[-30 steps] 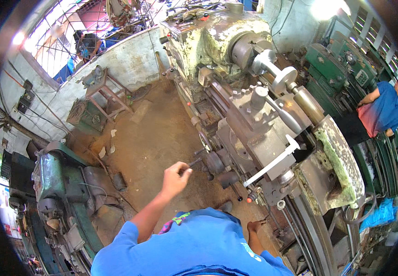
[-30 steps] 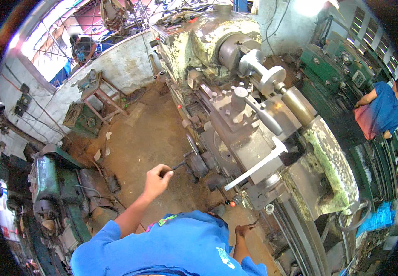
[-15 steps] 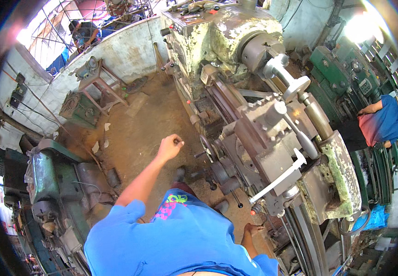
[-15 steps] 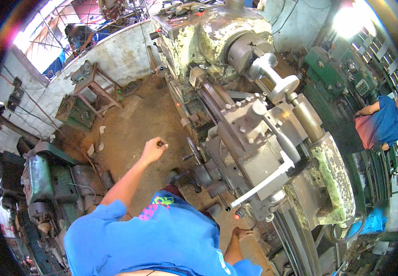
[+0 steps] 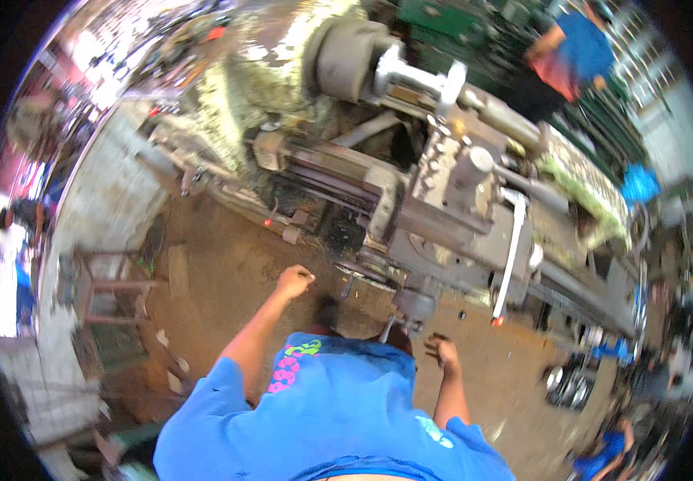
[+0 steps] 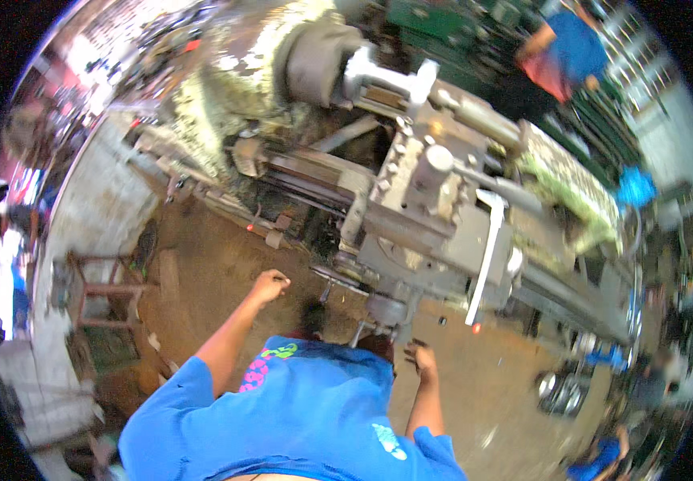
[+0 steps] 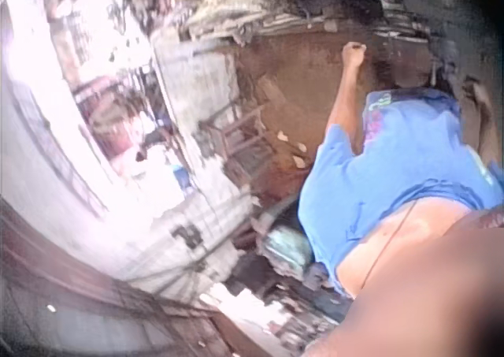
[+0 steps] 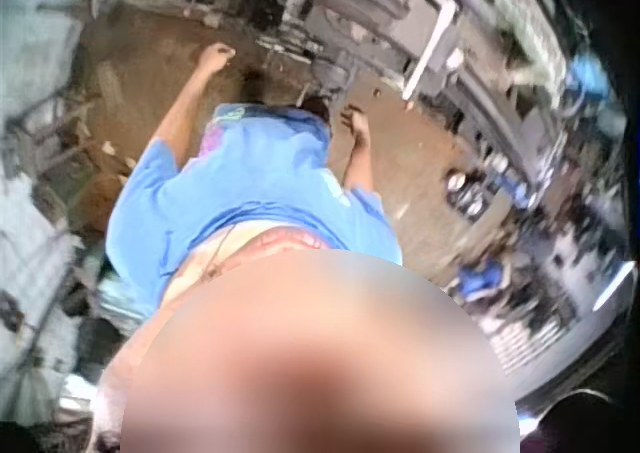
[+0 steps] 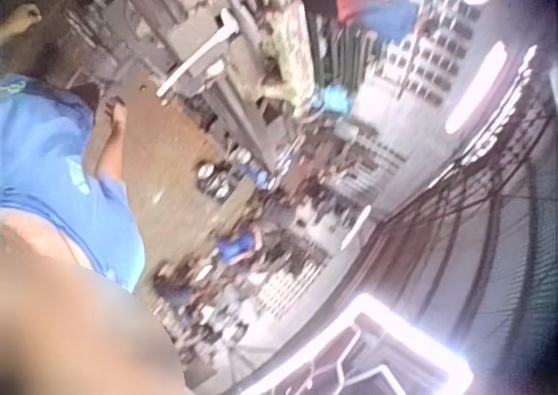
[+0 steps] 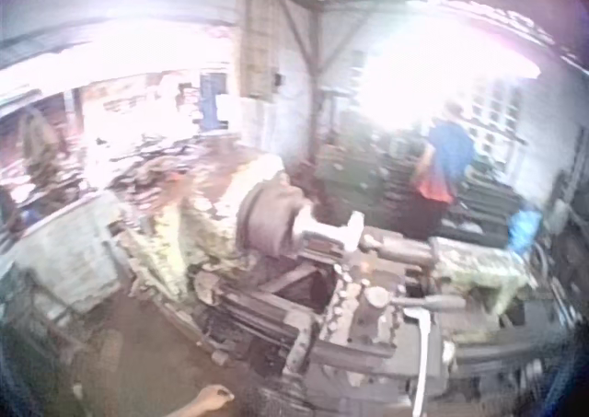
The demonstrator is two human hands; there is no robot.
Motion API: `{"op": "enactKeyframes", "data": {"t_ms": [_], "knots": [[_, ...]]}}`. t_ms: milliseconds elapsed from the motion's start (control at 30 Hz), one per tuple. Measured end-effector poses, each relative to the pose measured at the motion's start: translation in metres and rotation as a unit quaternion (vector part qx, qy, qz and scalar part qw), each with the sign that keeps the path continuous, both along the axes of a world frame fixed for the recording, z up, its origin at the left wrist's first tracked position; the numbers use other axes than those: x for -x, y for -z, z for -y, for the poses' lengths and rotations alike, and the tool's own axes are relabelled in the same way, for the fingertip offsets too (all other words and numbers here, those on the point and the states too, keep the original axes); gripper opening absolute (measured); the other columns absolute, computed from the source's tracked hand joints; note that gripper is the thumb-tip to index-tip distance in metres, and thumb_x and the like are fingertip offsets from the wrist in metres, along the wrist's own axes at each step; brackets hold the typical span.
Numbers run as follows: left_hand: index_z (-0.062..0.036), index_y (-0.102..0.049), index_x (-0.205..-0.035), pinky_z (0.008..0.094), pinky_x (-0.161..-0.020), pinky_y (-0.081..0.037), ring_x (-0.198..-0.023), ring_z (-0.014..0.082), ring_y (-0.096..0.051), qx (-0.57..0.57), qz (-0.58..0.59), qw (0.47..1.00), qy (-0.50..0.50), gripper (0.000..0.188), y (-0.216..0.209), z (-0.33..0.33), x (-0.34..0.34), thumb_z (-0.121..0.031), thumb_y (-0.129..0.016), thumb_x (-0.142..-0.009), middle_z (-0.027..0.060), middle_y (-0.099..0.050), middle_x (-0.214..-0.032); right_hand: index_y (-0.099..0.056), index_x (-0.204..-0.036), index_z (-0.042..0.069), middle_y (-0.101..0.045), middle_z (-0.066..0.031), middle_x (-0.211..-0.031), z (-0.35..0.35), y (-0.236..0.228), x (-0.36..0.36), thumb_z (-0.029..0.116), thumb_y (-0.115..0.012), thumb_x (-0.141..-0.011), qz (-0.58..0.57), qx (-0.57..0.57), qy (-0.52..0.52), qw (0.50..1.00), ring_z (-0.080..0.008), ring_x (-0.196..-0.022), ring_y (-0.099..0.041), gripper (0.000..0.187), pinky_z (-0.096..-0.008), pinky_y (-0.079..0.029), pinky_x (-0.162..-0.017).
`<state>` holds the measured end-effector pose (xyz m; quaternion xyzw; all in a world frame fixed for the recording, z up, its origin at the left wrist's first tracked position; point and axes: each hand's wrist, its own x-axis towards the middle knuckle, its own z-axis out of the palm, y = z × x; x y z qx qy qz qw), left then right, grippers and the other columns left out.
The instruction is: The person operates a metal lathe, adjusting controls and using a wrench to tighten components. They then measure a rotating metal part with a caliper and continue machining.
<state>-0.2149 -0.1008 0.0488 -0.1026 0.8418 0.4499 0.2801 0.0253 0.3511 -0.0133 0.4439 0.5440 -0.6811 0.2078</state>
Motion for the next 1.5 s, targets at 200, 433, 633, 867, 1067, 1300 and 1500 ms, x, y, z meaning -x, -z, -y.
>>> {"op": "enactKeyframes", "data": {"t_ms": [200, 433, 633, 867, 1067, 1300, 1500], "knots": [[0.0072, -0.021, -0.148, 0.0415, -0.103, -0.044, -0.133, 0.0349, -0.045, -0.131, 0.283, 0.949, 0.044, 0.11, 0.107, -0.059, -0.006, -0.045, -0.082, -0.072, 0.024, -0.037, -0.15, -0.024, -0.15, -0.004, -0.045, -0.0232, -0.144, 0.094, -0.135, -0.003, 0.014, -0.067, -0.084, -0.189, 0.169, 0.084, 0.964, -0.0365, -0.123, -0.054, 0.081, -0.0452, -0.049, -0.095], [-0.0078, -0.059, -0.113, 0.034, -0.066, -0.051, -0.083, 0.0205, -0.064, -0.128, 0.164, 0.974, 0.088, 0.045, 0.203, -0.125, 0.003, -0.026, -0.079, -0.077, 0.0152, -0.066, -0.1, -0.003, -0.149, -0.012, -0.045, -0.0338, -0.139, 0.144, -0.202, 0.058, 0.04, -0.085, -0.068, -0.075, -0.286, -0.111, 0.949, -0.0376, -0.127, -0.052, 0.127, -0.0397, -0.048, -0.099], [-0.0128, -0.059, -0.093, 0.0315, -0.042, -0.037, -0.051, 0.0158, -0.048, -0.092, 0.273, 0.956, -0.056, 0.016, 0.163, -0.124, 0.008, -0.028, -0.056, -0.095, 0.0011, -0.054, -0.066, 0.018, -0.143, -0.015, -0.057, -0.0315, -0.126, 0.178, -0.216, 0.092, 0.04, -0.085, -0.067, -0.003, -0.339, -0.114, 0.934, -0.0398, -0.113, -0.061, 0.139, -0.0395, -0.05, -0.093], [-0.0057, -0.066, -0.103, 0.0329, -0.037, -0.033, -0.04, 0.016, -0.043, -0.291, 0.418, 0.86, 0.036, 0.017, 0.081, -0.11, 0.002, -0.015, -0.06, -0.089, 0.0032, -0.052, -0.058, -0.029, -0.138, -0.008, -0.063, -0.02, -0.109, 0.134, -0.171, 0.074, 0.007, -0.072, -0.059, -0.075, -0.117, -0.032, 0.99, -0.0334, -0.09, -0.067, 0.091, -0.0396, -0.055, -0.076], [-0.0039, -0.061, -0.12, 0.0409, -0.075, -0.048, -0.085, 0.0261, -0.06, -0.203, 0.18, 0.959, -0.083, 0.037, 0.123, -0.255, -0.083, -0.02, -0.062, -0.087, 0.0136, -0.063, -0.095, -0.032, -0.138, -0.008, -0.055, -0.0243, -0.127, 0.094, -0.142, 0.055, -0.007, -0.059, -0.057, -0.114, 0.166, 0.001, 0.98, -0.0403, -0.118, -0.057, 0.085, -0.0543, -0.054, -0.087], [-0.0046, -0.062, -0.12, 0.0435, -0.088, -0.044, -0.098, 0.0281, -0.059, 0.097, -0.092, 0.96, 0.244, 0.04, 0.23, -0.178, -0.062, -0.03, -0.058, -0.089, 0.0144, -0.065, -0.103, -0.044, -0.13, -0.008, -0.061, -0.0276, -0.117, 0.083, -0.138, 0.043, -0.003, -0.062, -0.056, -0.135, 0.201, 0.066, 0.968, -0.0444, -0.095, -0.067, 0.076, -0.0484, -0.06, -0.076], [-0.0052, -0.062, -0.119, 0.0457, -0.1, -0.04, -0.109, 0.0299, -0.058, 0.281, -0.247, 0.883, 0.281, 0.045, 0.266, -0.144, -0.051, -0.039, -0.054, -0.09, 0.0151, -0.066, -0.109, -0.063, -0.109, 0.0, -0.07, -0.0212, -0.093, 0.091, -0.042, 0.013, 0.007, -0.061, -0.076, -0.01, 0.008, 0.036, 0.999, -0.0328, -0.076, -0.071, 0.033, -0.0416, -0.057, -0.061]]}}
